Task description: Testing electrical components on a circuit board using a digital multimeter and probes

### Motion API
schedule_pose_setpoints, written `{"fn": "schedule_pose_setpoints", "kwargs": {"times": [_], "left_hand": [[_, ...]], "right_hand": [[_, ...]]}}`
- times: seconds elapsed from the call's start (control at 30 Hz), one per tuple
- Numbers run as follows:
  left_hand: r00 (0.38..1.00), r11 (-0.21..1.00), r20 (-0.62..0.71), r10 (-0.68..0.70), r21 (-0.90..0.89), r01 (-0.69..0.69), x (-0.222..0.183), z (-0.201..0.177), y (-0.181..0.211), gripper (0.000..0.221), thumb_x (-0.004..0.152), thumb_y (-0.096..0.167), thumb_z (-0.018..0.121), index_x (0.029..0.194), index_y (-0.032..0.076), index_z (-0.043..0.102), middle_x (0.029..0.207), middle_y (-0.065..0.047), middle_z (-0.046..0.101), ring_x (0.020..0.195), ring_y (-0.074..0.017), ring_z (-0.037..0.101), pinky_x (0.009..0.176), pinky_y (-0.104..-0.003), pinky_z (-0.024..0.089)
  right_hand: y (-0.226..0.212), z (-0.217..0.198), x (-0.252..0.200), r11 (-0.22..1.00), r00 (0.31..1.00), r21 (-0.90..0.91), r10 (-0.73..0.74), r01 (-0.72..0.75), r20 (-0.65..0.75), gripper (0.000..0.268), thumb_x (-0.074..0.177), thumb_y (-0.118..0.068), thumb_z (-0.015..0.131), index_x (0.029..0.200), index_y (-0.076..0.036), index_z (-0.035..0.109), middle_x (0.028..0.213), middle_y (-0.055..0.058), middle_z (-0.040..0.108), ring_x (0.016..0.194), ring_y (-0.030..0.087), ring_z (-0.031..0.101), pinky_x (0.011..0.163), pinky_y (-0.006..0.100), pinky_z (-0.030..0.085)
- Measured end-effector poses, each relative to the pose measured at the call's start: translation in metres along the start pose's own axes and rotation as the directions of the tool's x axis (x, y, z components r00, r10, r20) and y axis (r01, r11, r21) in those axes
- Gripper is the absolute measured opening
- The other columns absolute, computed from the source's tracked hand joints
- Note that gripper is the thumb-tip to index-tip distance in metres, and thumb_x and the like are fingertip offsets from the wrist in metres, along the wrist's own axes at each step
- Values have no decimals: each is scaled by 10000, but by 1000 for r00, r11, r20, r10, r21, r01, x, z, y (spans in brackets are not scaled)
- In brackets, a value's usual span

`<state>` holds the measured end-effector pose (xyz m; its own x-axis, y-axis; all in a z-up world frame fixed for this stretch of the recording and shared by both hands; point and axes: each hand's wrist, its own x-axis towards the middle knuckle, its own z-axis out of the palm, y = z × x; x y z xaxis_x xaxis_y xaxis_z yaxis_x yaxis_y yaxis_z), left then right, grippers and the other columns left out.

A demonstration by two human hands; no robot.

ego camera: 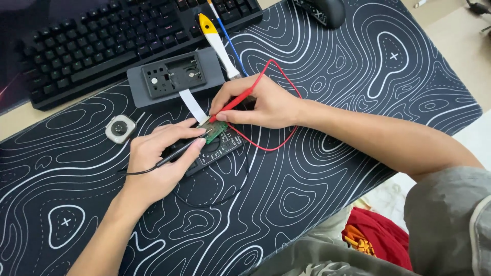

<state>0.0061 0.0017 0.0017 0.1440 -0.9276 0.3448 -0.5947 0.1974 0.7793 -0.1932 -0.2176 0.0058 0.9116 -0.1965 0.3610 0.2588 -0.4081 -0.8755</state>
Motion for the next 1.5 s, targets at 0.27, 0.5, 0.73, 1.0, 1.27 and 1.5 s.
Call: {"fn": "schedule_pose_setpoints", "kwargs": {"times": [0.27, 0.5, 0.73, 1.0, 1.27, 1.5], "left_hand": [[1000, 999, 31, -4, -41, 5, 5, -6, 6, 136, 989, -14, 837, 1105, 41, 882, 1080, -205, 888, 1268, -444, 802, 1126, -520, 595], [999, 999, 45, -13, 37, 11, 1, -4, 6, 191, 1050, 124, 851, 1239, 100, 853, 1366, -216, 843, 1287, -320, 833, 1181, -403, 618], [998, 1000, 53, -25, 17, 24, 1, -2, 1, 189, 1053, 125, 845, 1241, 103, 854, 1315, -160, 865, 1343, -340, 807, 1204, -452, 606], [997, 1000, 73, 21, 22, -22, 2, -3, 1, 178, 1064, 118, 836, 1234, 71, 858, 1291, -157, 870, 1323, -338, 812, 1179, -443, 616], [998, 999, 60, 28, 17, -29, 3, -3, 2, 174, 1068, 112, 830, 1229, 53, 857, 1268, -162, 873, 1305, -335, 820, 1165, -433, 631], [997, 995, 53, 57, 78, -61, 0, -1, 1, 172, 1071, 126, 834, 1234, 77, 858, 1275, -133, 878, 1236, -325, 834, 1119, -448, 601]], "right_hand": [[-1, -1, 0, 1000, 1000, -12, -22, 22, -6, 106, 1128, -132, 784, 1184, -49, 819, 1162, 142, 854, 1088, 246, 836, 1000, 402, 663], [-11, -6, -1, 988, 996, -143, -56, 66, 75, 110, 1175, -76, 719, 1207, 27, 739, 1222, 189, 794, 1168, 319, 806, 1064, 404, 668], [-8, -8, -4, 991, 998, -133, -15, 24, 68, 73, 1178, -67, 716, 1193, 4, 713, 1242, 194, 794, 1204, 325, 812, 1077, 403, 685], [-13, 0, -4, 969, 994, -235, -58, 79, 93, 130, 1144, -47, 792, 1240, 40, 779, 1268, 203, 815, 1243, 345, 793, 1108, 417, 652], [-14, -3, -3, 962, 994, -260, -66, 88, 92, 83, 1157, -35, 775, 1212, 26, 767, 1264, 207, 813, 1227, 334, 801, 1076, 405, 665], [-15, -3, -3, 958, 993, -274, -65, 89, 95, 76, 1145, -48, 774, 1195, 6, 756, 1266, 194, 805, 1171, 303, 804, 1028, 377, 664]]}}
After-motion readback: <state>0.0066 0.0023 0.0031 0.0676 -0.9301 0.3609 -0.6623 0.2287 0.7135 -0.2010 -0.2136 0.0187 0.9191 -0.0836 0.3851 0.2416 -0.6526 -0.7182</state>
